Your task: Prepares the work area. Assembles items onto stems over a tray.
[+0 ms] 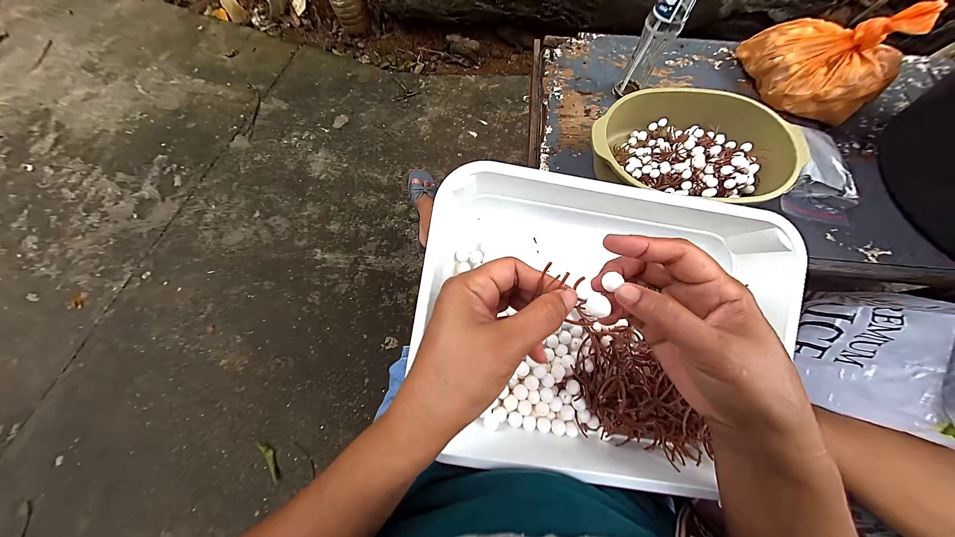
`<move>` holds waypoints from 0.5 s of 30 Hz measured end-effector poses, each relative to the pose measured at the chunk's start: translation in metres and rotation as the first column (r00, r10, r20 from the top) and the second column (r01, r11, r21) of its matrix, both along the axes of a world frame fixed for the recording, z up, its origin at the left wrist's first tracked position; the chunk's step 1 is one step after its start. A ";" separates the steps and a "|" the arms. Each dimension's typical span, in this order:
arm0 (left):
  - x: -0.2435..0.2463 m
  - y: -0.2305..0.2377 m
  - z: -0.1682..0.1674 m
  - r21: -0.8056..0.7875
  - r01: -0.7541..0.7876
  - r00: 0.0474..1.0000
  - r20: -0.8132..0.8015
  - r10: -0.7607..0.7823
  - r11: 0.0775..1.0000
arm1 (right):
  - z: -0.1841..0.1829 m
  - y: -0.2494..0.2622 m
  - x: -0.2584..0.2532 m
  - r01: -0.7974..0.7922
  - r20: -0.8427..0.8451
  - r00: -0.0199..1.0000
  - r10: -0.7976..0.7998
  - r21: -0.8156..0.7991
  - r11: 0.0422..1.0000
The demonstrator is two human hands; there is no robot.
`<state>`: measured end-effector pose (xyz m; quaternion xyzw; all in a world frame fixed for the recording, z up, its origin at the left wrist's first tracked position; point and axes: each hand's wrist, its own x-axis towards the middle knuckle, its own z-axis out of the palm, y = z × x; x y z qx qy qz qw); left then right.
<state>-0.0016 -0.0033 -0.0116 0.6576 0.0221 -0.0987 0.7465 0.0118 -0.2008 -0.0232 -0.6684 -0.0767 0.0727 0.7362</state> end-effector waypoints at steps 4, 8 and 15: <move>-0.002 -0.002 0.000 -0.012 0.059 0.998 -0.013 -0.059 0.998 | -0.001 0.003 -0.002 0.009 -0.078 0.997 0.002 0.145 0.989; -0.002 -0.003 -0.001 -0.017 0.084 0.996 -0.039 -0.084 0.996 | -0.002 0.003 -0.003 -0.003 -0.257 0.962 0.087 0.311 0.950; 0.000 -0.004 0.001 -0.012 0.100 0.990 -0.103 -0.101 0.995 | -0.003 0.007 -0.006 0.035 -0.362 0.925 0.113 0.377 0.925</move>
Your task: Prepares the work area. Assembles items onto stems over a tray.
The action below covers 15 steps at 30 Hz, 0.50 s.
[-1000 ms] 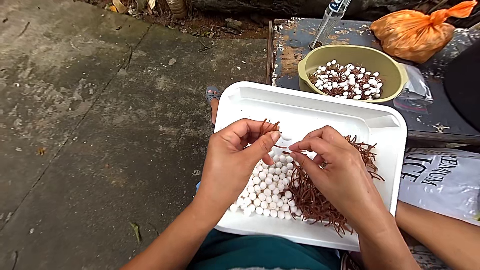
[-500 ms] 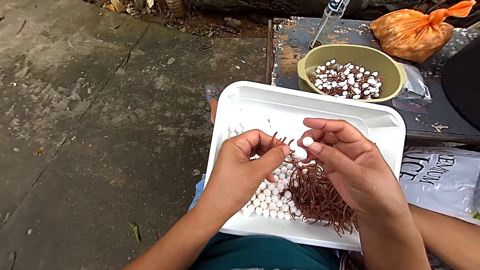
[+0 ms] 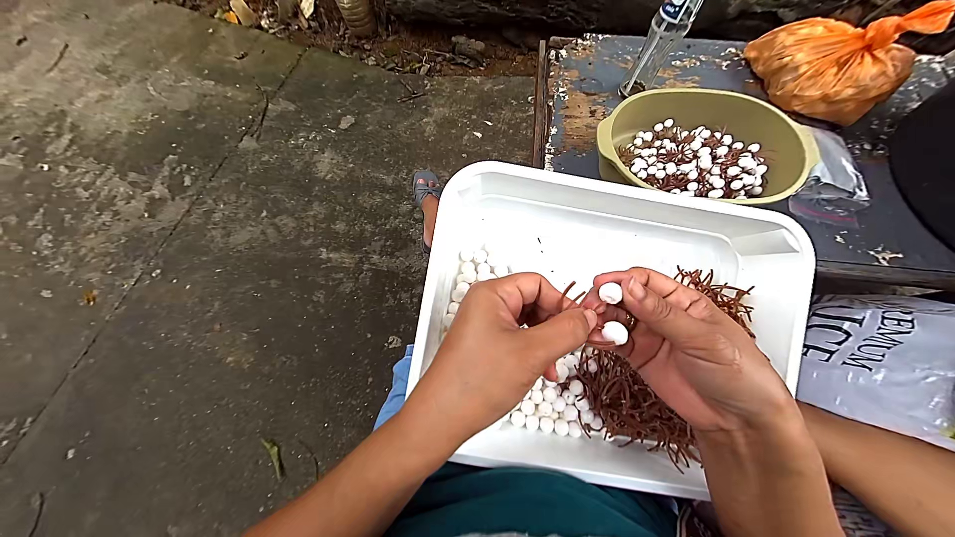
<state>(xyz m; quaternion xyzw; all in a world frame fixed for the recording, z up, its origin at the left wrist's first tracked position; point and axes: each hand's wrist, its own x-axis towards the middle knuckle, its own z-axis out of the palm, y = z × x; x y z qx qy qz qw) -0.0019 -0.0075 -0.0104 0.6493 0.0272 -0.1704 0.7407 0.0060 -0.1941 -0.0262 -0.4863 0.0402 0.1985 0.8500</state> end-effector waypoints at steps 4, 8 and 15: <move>0.000 -0.001 0.000 0.012 0.007 1.000 -0.017 -0.007 1.000 | 0.001 0.003 -0.002 0.011 -0.074 0.997 -0.010 0.006 1.000; 0.000 -0.001 0.001 0.012 0.002 1.000 -0.030 -0.001 1.000 | 0.000 0.003 -0.002 0.015 -0.123 0.992 -0.009 0.044 0.999; 0.000 -0.001 0.000 0.007 0.001 0.999 -0.037 -0.001 1.000 | 0.000 0.004 -0.002 0.018 -0.096 0.995 -0.014 0.037 0.999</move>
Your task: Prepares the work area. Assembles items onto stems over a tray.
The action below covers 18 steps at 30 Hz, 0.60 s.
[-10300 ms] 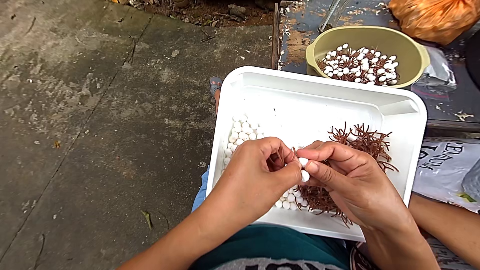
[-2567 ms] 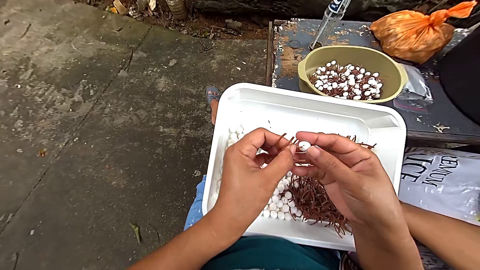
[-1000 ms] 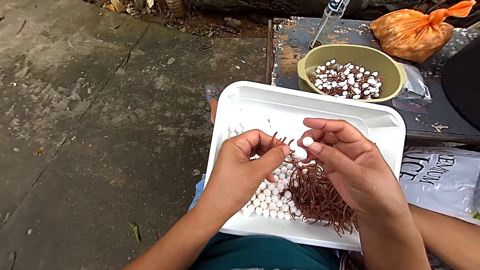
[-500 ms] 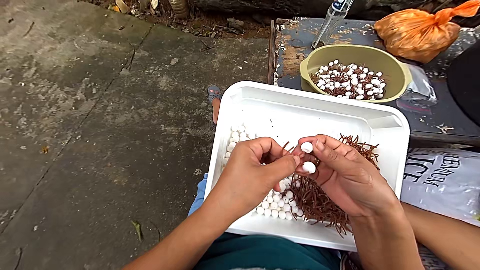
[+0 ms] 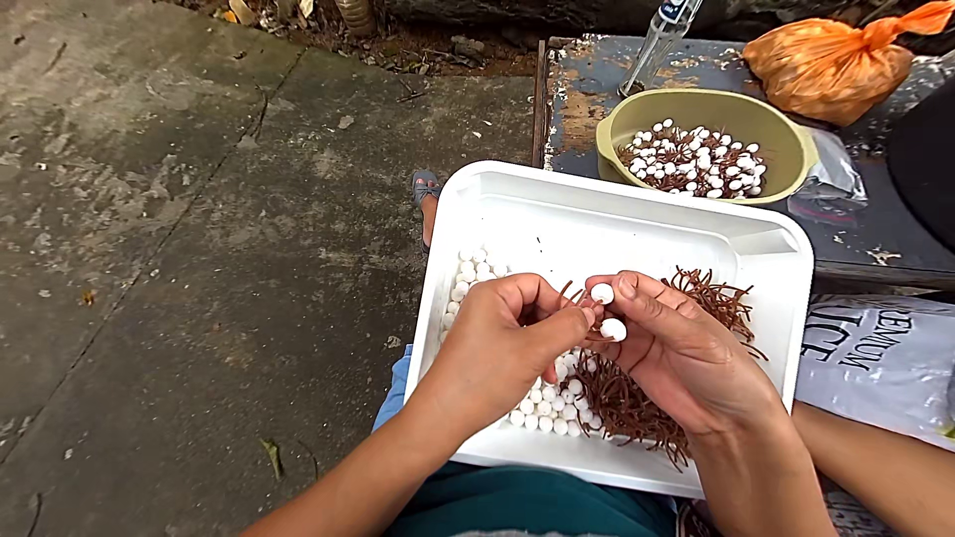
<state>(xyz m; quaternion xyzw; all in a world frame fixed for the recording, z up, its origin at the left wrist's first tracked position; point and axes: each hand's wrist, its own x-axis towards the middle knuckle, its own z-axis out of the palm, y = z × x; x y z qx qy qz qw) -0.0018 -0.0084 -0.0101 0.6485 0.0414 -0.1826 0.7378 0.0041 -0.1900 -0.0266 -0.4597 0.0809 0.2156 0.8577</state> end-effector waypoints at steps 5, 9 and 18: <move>0.001 0.000 0.000 0.000 0.000 1.000 -0.012 0.000 1.000 | 0.000 -0.003 0.000 0.001 0.111 0.994 0.003 -0.037 0.999; 0.001 -0.001 0.001 0.002 0.013 0.999 -0.029 -0.013 1.000 | 0.000 -0.004 0.000 0.038 0.232 0.973 0.002 -0.167 0.985; 0.000 -0.001 0.002 -0.012 0.037 0.999 -0.034 -0.037 0.999 | -0.003 -0.007 -0.001 0.037 0.287 0.958 0.022 -0.198 0.979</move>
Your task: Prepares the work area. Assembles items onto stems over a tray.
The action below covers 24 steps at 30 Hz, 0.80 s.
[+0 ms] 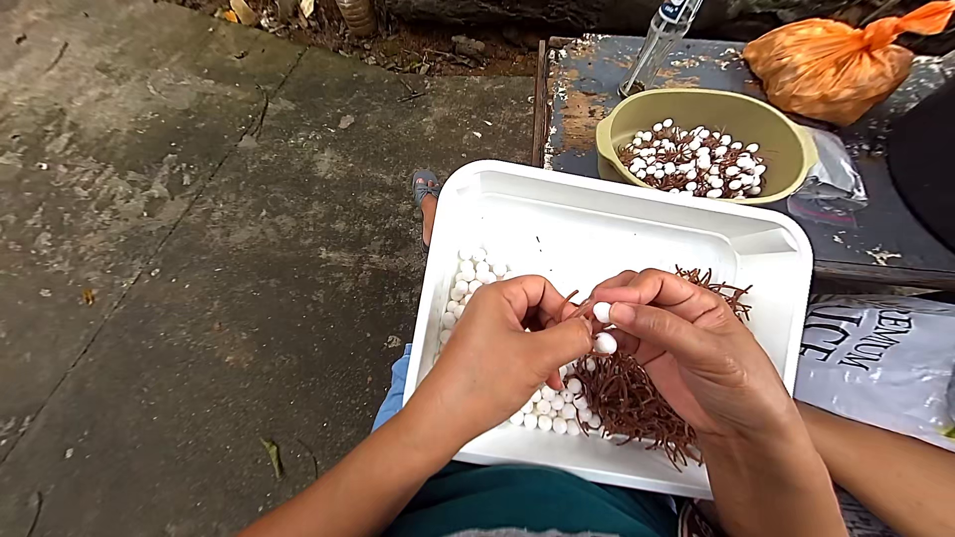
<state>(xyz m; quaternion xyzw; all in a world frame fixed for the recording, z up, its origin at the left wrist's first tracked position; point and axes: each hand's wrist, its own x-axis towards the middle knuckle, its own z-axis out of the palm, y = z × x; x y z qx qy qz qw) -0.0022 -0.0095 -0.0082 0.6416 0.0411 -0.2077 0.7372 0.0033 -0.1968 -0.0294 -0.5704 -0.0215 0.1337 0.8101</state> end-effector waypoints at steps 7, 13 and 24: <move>0.000 0.000 0.000 -0.002 0.028 0.999 0.026 -0.028 1.000 | -0.002 -0.002 -0.002 -0.033 -0.024 0.999 0.034 0.054 0.998; 0.000 -0.001 -0.002 -0.005 0.026 0.999 0.035 -0.026 1.000 | -0.002 -0.002 -0.005 -0.012 -0.038 0.999 0.014 0.037 0.999; 0.005 0.011 -0.005 -0.014 0.108 0.994 0.025 -0.108 0.994 | 0.007 -0.030 0.010 0.063 -0.077 0.995 -0.061 0.024 0.998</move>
